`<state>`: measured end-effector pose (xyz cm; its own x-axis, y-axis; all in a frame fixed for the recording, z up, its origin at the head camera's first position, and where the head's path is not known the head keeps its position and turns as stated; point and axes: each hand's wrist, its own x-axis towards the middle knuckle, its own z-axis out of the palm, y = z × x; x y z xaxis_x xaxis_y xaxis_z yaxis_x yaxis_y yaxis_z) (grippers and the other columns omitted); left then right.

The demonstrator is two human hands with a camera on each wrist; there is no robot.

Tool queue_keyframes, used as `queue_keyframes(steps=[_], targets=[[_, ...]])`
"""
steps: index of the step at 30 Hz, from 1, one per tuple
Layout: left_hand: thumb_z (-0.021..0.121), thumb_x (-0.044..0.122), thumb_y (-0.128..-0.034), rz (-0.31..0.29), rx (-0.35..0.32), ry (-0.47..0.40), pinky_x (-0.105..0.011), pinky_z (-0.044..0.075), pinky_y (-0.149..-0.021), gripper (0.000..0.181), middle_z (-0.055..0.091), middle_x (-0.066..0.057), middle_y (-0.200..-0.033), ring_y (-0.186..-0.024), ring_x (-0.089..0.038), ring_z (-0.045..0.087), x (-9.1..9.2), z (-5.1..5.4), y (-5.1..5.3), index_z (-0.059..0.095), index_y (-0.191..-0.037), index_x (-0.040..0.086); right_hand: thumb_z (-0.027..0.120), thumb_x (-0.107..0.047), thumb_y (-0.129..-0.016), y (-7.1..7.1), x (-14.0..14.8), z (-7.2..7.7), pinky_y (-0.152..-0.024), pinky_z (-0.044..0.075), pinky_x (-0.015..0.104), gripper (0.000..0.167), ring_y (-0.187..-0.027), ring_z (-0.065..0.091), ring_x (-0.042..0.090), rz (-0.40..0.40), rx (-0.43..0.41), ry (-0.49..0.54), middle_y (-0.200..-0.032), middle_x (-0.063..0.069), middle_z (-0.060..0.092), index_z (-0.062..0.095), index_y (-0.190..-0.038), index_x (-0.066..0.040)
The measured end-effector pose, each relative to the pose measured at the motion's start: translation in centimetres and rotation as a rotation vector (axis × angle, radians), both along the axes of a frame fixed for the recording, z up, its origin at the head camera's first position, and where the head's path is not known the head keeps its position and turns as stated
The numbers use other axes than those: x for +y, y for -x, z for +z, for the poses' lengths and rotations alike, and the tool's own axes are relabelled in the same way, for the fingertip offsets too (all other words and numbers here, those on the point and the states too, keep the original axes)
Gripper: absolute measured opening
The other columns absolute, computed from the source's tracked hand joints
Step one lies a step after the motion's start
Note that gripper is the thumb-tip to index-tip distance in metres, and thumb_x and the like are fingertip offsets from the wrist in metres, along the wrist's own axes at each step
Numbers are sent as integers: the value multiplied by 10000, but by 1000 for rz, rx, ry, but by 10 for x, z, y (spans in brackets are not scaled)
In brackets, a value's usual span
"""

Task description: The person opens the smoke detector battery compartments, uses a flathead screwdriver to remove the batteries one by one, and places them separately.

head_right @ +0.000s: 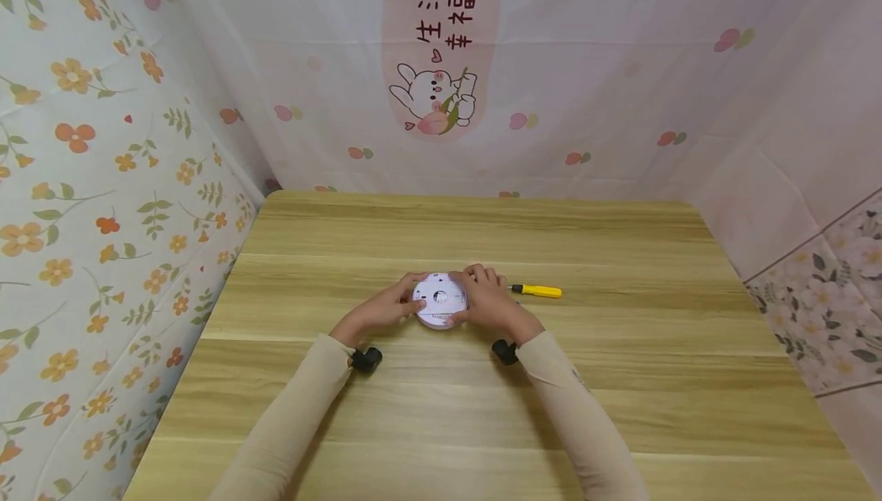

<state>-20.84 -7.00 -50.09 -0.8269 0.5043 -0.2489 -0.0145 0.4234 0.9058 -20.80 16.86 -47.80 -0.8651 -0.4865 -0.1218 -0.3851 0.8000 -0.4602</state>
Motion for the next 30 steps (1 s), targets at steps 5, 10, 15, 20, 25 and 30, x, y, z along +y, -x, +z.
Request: queue_keyframes(steps=[5, 10, 15, 20, 25, 30], targets=[[551, 280, -978, 4, -1, 16, -525, 323, -1120, 560, 406, -134, -1509, -1357, -333, 411, -2, -1, 0, 329, -1491, 261, 785, -455, -738, -4, 7, -1, -1036, 301, 548, 897, -1212, 412, 362, 2, -24, 29, -1370, 197, 453, 392, -1457, -90], [580, 265, -965, 11, -18, -6, -513, 374, -1075, 561, 440, -141, -1475, -1259, -315, 479, -1, 0, 0, 351, -1477, 253, 786, -427, -746, -3, 9, -7, -1116, 298, 567, 861, -1322, 425, 383, -21, -44, 69, -1437, 199, 467, 421, -1435, -63], [596, 260, -956, 9, -4, 0, -493, 397, -1051, 564, 457, -137, -1462, -1191, -299, 515, -1, -1, 0, 364, -1470, 255, 797, -409, -731, -4, 9, -9, -1122, 281, 582, 848, -1339, 418, 385, -42, -50, 81, -1446, 186, 471, 443, -1416, -56], [572, 287, -969, -1, 10, 14, -472, 449, -1003, 547, 464, -141, -1458, -1166, -310, 555, -2, -1, 1, 360, -1473, 262, 808, -365, -728, -4, 8, -10, -1120, 263, 588, 806, -1338, 425, 378, -57, -18, 78, -1429, 180, 498, 479, -1387, -40], [565, 289, -973, -5, 28, 22, -490, 422, -1048, 541, 473, -161, -1453, -1260, -339, 519, -3, -1, 1, 362, -1474, 259, 817, -339, -720, -6, 7, -11, -1104, 275, 586, 774, -1328, 443, 371, -68, 19, 87, -1402, 175, 528, 510, -1358, -27], [542, 311, -982, 2, 58, 65, -543, 289, -1139, 500, 442, -136, -1490, -1386, -355, 388, -3, 0, 3, 386, -1455, 274, 825, -322, -712, -8, 7, -12, -1093, 281, 580, 744, -1309, 457, 374, -92, 36, 110, -1373, 180, 549, 535, -1323, -12]])
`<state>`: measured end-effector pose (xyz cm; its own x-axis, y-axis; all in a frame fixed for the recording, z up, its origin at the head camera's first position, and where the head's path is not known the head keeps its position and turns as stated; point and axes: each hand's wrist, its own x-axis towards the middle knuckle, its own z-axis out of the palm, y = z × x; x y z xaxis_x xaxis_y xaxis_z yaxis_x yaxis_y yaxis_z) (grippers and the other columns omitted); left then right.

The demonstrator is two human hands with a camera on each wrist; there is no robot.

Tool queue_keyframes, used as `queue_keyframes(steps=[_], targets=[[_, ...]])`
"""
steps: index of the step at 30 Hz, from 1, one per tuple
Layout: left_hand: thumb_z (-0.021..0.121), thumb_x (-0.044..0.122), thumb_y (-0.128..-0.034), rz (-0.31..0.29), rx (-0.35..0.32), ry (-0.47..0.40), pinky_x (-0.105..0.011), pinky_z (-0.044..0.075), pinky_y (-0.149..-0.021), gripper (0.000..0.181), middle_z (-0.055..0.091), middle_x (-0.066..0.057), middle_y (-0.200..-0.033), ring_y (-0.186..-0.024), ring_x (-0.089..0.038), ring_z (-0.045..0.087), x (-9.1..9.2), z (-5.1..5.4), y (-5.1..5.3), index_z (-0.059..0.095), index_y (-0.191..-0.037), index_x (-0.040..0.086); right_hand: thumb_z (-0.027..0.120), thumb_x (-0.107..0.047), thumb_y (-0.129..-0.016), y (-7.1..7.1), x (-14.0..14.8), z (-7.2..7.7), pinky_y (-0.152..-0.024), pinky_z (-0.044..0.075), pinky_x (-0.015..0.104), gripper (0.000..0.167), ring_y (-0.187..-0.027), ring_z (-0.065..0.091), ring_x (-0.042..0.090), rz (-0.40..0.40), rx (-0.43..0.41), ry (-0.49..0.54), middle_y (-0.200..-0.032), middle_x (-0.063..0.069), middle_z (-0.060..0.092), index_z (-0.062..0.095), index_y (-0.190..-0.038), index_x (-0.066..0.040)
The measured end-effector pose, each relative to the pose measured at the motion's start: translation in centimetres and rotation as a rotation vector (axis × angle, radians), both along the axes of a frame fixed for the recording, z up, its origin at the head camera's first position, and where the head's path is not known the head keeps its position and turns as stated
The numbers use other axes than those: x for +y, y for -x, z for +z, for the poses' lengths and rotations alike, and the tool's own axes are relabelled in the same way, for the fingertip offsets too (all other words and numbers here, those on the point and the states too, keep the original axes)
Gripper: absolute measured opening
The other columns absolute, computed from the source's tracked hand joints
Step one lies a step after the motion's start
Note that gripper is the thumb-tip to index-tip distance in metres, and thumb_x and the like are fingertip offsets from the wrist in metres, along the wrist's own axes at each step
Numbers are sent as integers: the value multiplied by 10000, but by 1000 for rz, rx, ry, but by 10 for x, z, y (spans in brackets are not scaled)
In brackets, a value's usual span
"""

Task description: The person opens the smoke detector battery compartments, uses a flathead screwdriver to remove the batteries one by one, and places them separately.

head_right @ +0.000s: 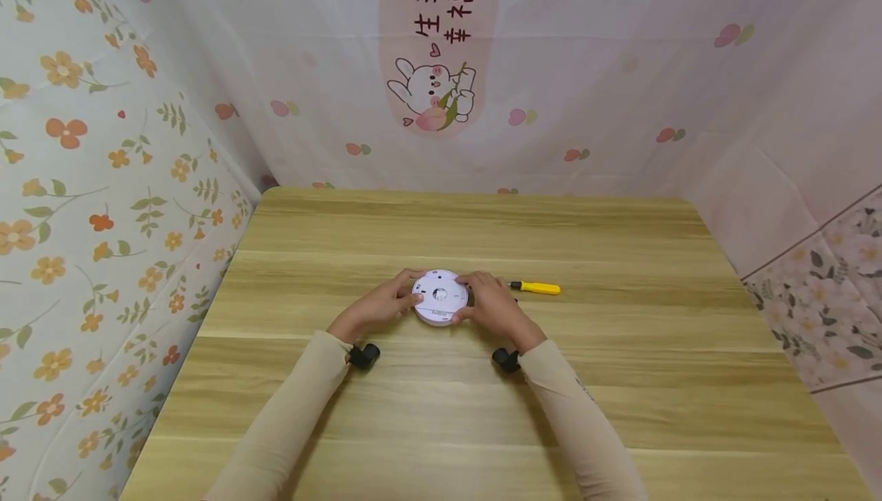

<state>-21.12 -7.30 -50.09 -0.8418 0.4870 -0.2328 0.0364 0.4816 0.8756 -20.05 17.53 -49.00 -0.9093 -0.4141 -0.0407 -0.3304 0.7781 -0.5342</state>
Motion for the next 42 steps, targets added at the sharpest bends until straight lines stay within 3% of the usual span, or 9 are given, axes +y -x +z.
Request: queue_keyframes(steps=[8, 20, 28, 35, 42], targets=[[538, 315, -983, 2, 26, 31, -528, 249, -1163, 479, 432, -92, -1505, -1422, -319, 340, 0, -2, 3, 408, -1441, 268, 834, -306, -707, 0, -1, -1, -1082, 302, 554, 718, -1293, 478, 357, -14, 19, 8, -1353, 166, 567, 553, -1299, -13], [531, 319, -985, 11, -11, 0, -540, 221, -1170, 471, 424, -75, -1512, -1437, -311, 313, 1, -1, 0, 408, -1438, 282, 821, -329, -728, -2, 1, -5, -1115, 250, 576, 737, -1324, 442, 372, -31, -23, 30, -1380, 175, 542, 529, -1333, -27], [686, 270, -893, -34, -66, -91, -467, 386, -1085, 673, 452, -88, -1469, -1291, -293, 490, -1, -3, 0, 345, -1472, 286, 811, -359, -739, -1, 5, -5, -1075, 226, 588, 781, -1342, 430, 362, -9, -42, 25, -1420, 145, 517, 487, -1384, -62], [761, 225, -827, -72, -72, -96, -418, 404, -1030, 810, 498, -52, -1392, -1119, -217, 542, -6, -6, 2, 314, -1500, 282, 802, -290, -769, -4, 8, -3, -1050, 226, 588, 742, -1348, 430, 344, 28, -36, 2, -1436, 136, 505, 472, -1394, -65], [741, 265, -844, -72, -73, -101, -462, 348, -1100, 784, 477, -16, -1442, -1221, -240, 518, -7, -6, 1, 317, -1501, 320, 755, -242, -820, -5, 9, -4, -1042, 229, 574, 627, -1335, 440, 358, 19, -28, 19, -1415, 143, 527, 508, -1365, -55]])
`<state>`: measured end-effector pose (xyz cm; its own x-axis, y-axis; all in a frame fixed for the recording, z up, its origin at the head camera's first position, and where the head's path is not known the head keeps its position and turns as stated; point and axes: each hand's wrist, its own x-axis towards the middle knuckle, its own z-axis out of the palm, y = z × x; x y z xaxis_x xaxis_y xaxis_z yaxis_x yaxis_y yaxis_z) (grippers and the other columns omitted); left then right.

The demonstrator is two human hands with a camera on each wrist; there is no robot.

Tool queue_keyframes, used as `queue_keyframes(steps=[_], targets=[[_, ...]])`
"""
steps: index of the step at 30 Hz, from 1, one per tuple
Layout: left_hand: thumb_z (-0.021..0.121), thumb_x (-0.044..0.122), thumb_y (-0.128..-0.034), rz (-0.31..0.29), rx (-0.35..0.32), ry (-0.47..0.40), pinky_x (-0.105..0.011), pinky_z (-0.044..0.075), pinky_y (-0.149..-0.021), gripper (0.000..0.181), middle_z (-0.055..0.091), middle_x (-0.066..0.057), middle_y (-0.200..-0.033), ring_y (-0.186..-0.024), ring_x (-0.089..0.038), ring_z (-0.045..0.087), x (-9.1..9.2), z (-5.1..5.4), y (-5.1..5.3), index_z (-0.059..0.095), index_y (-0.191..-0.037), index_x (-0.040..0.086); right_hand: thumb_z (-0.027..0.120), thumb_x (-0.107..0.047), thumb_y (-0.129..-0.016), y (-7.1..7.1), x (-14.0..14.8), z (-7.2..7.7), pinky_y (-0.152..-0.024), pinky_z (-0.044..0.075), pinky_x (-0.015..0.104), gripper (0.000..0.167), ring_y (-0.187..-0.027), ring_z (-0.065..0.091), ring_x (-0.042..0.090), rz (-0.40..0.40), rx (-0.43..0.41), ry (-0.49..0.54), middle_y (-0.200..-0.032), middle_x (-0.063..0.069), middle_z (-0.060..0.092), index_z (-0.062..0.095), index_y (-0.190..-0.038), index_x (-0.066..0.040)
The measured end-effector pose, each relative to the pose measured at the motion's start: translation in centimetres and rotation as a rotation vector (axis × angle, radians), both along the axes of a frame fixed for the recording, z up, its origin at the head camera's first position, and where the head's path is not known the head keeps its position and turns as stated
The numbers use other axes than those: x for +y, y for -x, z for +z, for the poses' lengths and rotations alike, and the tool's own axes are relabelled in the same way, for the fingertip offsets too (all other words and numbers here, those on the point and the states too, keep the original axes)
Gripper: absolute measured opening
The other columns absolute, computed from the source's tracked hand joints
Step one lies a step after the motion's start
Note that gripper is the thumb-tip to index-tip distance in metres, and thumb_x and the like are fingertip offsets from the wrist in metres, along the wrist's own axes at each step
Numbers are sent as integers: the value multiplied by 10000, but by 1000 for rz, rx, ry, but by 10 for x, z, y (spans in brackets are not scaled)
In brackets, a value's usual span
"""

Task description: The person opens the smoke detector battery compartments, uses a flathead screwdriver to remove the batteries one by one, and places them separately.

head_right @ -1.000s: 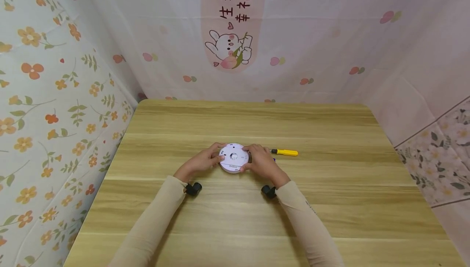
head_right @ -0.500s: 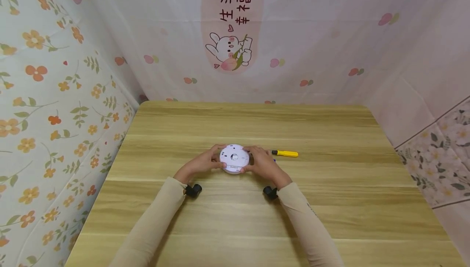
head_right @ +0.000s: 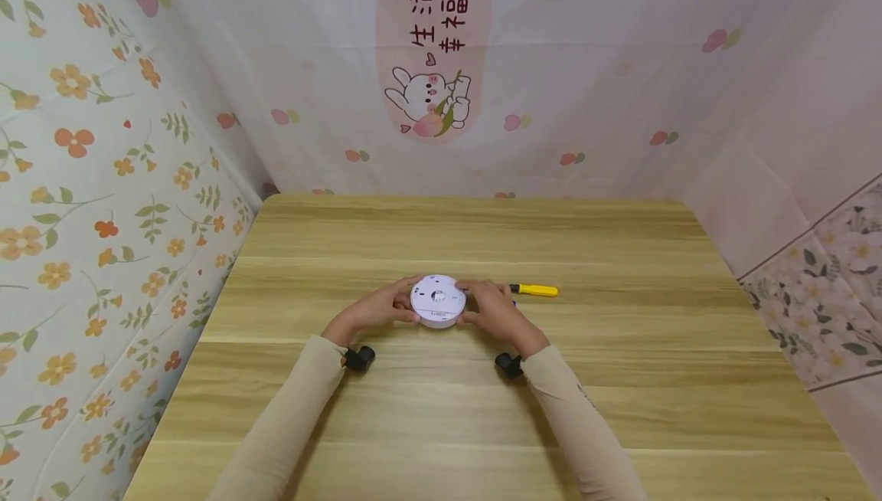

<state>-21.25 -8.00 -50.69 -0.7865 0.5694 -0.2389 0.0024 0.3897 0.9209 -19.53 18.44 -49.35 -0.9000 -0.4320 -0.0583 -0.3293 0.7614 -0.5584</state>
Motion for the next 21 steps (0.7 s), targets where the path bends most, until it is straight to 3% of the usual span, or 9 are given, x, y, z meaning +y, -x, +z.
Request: queue_keyframes(steps=[5, 8, 17, 21], targets=[[691, 296, -885, 21, 17, -4, -479, 329, -1130, 686, 424, -26, -1504, -1320, -282, 475, 0, 2, -5, 361, -1487, 279, 722, -251, -844, -3, 1, -2, -1077, 244, 589, 565, -1313, 456, 377, -4, -2, 28, -1382, 162, 553, 541, -1335, -38], [655, 331, -911, 45, 44, 4, -487, 360, -1110, 618, 453, -80, -1481, -1317, -319, 482, -2, 5, -7, 393, -1461, 228, 697, -251, -867, -5, 2, -3, -1082, 324, 571, 541, -1289, 481, 384, 3, 9, 54, -1360, 182, 565, 545, -1332, -22], [518, 483, -961, 85, 52, 11, -500, 405, -1061, 570, 682, -88, -1199, -1136, -247, 620, -6, 9, -7, 423, -1392, 122, 609, -285, -937, -6, 1, -3, -1016, 435, 532, 472, -1214, 552, 369, -8, 7, 140, -1288, 199, 610, 560, -1317, -9], [530, 462, -959, 79, 49, 5, -497, 431, -1033, 577, 662, -124, -1222, -1132, -265, 617, -7, 13, -8, 443, -1376, 73, 570, -272, -966, -6, 0, -2, -960, 480, 517, 434, -1137, 602, 356, -27, -23, 176, -1238, 200, 637, 563, -1306, -3]])
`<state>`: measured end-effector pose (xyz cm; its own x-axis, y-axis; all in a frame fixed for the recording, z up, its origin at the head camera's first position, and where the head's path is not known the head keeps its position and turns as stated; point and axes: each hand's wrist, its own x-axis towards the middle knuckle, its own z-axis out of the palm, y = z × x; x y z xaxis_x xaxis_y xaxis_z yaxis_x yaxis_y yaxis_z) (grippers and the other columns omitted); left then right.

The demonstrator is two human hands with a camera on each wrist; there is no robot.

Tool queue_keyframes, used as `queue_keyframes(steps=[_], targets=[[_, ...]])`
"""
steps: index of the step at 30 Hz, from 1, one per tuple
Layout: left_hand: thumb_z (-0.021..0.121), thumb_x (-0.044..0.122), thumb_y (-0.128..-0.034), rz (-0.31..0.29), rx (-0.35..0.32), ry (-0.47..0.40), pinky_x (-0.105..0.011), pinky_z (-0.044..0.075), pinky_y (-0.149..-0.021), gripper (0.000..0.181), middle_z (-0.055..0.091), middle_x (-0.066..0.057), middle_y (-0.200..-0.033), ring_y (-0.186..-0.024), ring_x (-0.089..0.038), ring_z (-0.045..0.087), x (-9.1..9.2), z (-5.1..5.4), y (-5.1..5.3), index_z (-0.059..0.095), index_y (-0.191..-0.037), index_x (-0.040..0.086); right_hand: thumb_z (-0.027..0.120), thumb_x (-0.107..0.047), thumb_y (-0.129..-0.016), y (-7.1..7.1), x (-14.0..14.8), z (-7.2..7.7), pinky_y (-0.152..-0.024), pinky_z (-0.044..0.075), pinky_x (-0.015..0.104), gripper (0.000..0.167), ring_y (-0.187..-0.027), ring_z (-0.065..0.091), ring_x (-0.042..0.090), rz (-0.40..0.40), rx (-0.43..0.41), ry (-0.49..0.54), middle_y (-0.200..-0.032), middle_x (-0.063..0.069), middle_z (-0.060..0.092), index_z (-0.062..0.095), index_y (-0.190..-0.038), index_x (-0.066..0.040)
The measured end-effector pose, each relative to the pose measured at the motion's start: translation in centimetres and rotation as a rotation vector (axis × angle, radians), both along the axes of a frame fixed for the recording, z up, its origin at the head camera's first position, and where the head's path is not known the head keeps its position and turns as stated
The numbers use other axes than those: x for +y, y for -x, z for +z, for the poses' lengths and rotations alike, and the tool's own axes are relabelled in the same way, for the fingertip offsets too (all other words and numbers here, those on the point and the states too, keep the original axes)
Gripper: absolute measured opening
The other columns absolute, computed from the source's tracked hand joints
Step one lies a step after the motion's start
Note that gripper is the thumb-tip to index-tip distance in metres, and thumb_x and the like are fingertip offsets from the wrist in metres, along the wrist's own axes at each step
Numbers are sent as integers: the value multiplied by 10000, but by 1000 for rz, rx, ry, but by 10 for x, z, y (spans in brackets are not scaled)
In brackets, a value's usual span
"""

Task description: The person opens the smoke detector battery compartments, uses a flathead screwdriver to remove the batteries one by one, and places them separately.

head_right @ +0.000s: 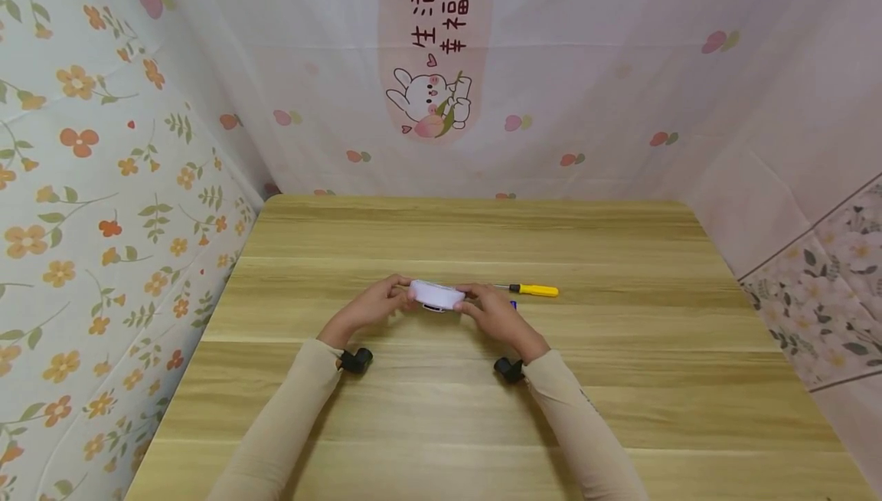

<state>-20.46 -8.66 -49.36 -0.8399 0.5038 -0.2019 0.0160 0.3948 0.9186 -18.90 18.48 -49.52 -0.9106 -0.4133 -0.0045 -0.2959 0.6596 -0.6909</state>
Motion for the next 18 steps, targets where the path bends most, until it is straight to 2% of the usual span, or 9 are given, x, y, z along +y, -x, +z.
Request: queue_keyframes(steps=[5, 10, 12, 15, 18], targets=[[581, 514, -916, 30, 8, 13, -469, 445, -1010, 562, 637, -101, -1224, -1146, -251, 587, 0, 2, 0, 515, -1303, 112, 503, -250, -1008, 0, -2, 2, -948, 488, 513, 376, -1112, 612, 325, -35, 4, 17, -1197, 199, 655, 587, -1260, 17], [521, 503, -954, 38, 87, 59, -410, 486, -942, 454, 660, -57, -1109, -1035, -197, 611, 0, -1, -1, 590, -1196, 125, 442, -283, -1033, 1, -5, 4, -922, 490, 480, 375, -980, 597, 247, -71, 5, 47, -1108, 163, 685, 642, -1172, 2], [500, 455, -980, 28, 124, 86, -370, 494, -901, 388, 663, -41, -1051, -979, -167, 603, 0, -2, -1, 621, -1135, 120, 419, -291, -1040, 0, -6, 5, -941, 484, 488, 396, -998, 604, 261, -88, -7, 65, -1105, 171, 687, 652, -1161, 6], [483, 400, -1000, 14, 165, 121, -342, 486, -871, 323, 649, -26, -985, -928, -146, 572, 0, -4, -1, 643, -1055, 125, 404, -299, -1044, -1, -8, 7, -997, 460, 509, 423, -1113, 609, 312, -115, -17, 74, -1149, 194, 680, 650, -1179, 17], [469, 386, -1008, 8, 180, 141, -352, 475, -909, 319, 641, -23, -971, -929, -144, 555, 1, -4, -2, 660, -1022, 131, 402, -316, -1043, -2, -10, 6, -1006, 455, 506, 442, -1138, 604, 324, -137, -23, 57, -1164, 197, 676, 634, -1210, 21]])
